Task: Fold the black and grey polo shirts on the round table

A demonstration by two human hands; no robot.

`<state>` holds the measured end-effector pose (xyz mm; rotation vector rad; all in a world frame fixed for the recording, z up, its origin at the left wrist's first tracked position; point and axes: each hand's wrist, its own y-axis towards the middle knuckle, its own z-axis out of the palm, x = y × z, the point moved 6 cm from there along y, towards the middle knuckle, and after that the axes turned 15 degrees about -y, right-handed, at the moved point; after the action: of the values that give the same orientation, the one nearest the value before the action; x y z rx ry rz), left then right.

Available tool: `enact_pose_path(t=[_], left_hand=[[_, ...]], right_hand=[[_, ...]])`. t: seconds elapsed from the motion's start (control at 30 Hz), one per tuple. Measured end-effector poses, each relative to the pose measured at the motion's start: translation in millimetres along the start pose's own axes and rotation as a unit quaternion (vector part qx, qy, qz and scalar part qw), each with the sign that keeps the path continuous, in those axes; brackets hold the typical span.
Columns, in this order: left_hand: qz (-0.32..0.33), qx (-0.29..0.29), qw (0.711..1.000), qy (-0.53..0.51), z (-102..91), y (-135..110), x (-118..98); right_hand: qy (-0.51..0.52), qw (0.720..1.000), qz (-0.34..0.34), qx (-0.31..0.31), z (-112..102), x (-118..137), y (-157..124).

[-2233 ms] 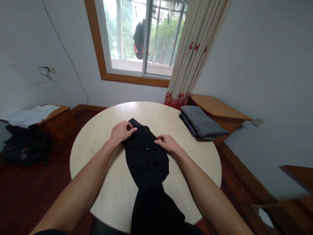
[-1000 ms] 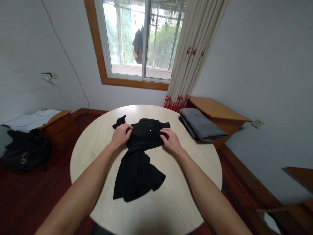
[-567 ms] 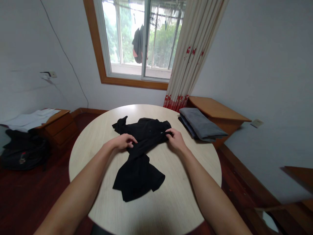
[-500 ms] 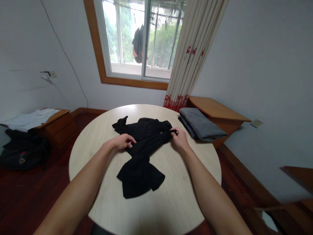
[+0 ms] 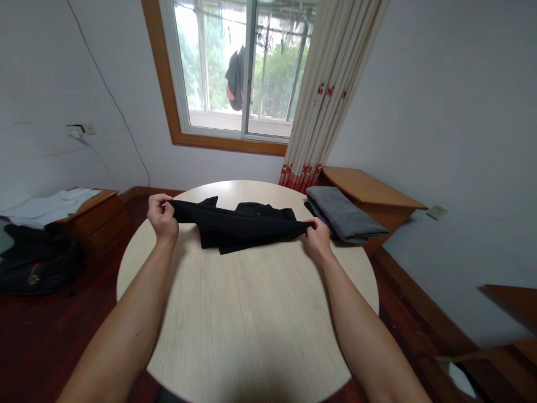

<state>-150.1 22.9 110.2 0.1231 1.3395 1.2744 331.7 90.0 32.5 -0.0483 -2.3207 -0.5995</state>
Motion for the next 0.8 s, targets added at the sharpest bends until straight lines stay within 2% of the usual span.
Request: enact_pose_path(t=[0.07,0.13,0.17,0.27,0.33,0.4,0.47,0.57,0.67,0.8], left_hand=[[-0.047,0.046,0.996,-0.059,8.6,-3,-3],[-0.133,0.15,0.971,-0.133,18.1,-9,-3],[-0.187,0.216,0.944,-0.164,21.7,-13,-2],[-0.334,0.396,0.836,-0.183,24.3,-33,-1],[-0.376,0.446,0.795,-0.165,26.7,-43,-2],[-0.377,0.459,0.791,-0.146,39.3,-53,-2],[-0.343,0.489,0.797,-0.089,59.6,-68,0],[-0.234,0.552,0.79,0.127,82.3,-97,15],[-0.166,0.557,0.751,0.314,85.0,-116,35],[-0.164,0.55,0.726,0.378,81.0,-120,44]], right_hand=[[0.056,0.998,0.016,0.02,1,4,-1],[0.111,0.992,0.04,0.039,-1,6,-1],[0.139,0.988,0.045,0.047,-4,7,-1],[0.216,0.974,0.028,0.067,-16,12,0],[0.221,0.97,0.015,0.095,-20,15,-1],[0.176,0.974,0.017,0.144,-14,16,-5],[0.097,0.977,0.012,0.189,-3,16,-9],[-0.032,0.979,-0.054,0.192,13,24,-16],[-0.141,0.969,-0.098,0.178,28,29,-21],[-0.213,0.948,-0.098,0.217,41,30,-26]])
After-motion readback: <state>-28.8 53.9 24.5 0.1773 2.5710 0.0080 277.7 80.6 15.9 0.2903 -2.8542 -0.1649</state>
